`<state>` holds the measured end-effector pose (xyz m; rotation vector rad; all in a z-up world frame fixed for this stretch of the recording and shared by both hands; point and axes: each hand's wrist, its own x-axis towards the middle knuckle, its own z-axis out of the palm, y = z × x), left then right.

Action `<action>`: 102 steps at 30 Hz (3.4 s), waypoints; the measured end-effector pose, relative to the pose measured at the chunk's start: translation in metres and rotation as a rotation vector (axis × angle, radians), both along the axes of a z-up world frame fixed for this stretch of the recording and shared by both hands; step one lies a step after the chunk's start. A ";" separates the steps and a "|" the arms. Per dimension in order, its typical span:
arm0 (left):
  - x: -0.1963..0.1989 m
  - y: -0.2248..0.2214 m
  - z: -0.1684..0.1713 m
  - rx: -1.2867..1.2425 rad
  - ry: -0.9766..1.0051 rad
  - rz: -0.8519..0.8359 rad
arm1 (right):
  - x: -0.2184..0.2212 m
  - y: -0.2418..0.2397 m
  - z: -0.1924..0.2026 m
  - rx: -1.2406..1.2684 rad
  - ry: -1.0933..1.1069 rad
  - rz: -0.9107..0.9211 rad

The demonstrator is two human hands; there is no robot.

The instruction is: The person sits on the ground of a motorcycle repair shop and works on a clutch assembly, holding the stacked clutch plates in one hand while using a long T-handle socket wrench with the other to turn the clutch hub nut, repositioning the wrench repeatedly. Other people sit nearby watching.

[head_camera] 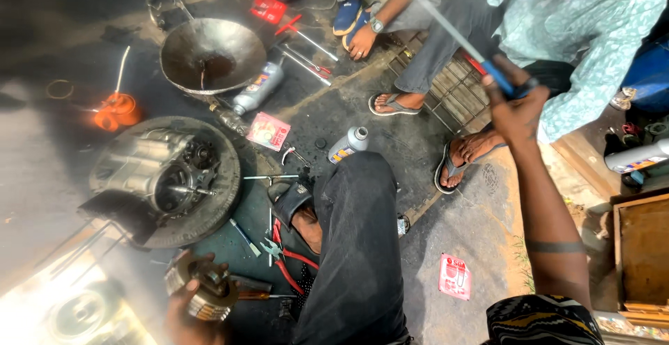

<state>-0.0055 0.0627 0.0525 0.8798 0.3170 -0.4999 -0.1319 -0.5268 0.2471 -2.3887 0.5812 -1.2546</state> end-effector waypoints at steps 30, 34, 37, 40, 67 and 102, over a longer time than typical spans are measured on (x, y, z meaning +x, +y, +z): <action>0.064 0.174 -0.048 0.042 -0.118 -0.148 | 0.215 0.246 -0.029 0.055 0.231 1.148; 0.083 0.132 -0.030 -0.093 -0.105 -0.197 | 0.215 0.239 -0.042 0.160 0.355 1.285; 0.092 0.080 -0.001 -0.137 -0.046 -0.172 | 0.220 0.235 -0.026 0.098 0.312 1.267; 0.091 0.060 0.008 -0.100 0.069 0.012 | 0.223 0.222 -0.030 0.062 0.333 1.247; 0.105 0.036 0.034 0.060 -0.139 -0.142 | 0.230 0.233 -0.014 -0.483 0.448 1.212; 0.119 -0.044 0.018 -0.268 0.104 0.070 | 0.317 0.196 -0.105 1.374 0.042 0.951</action>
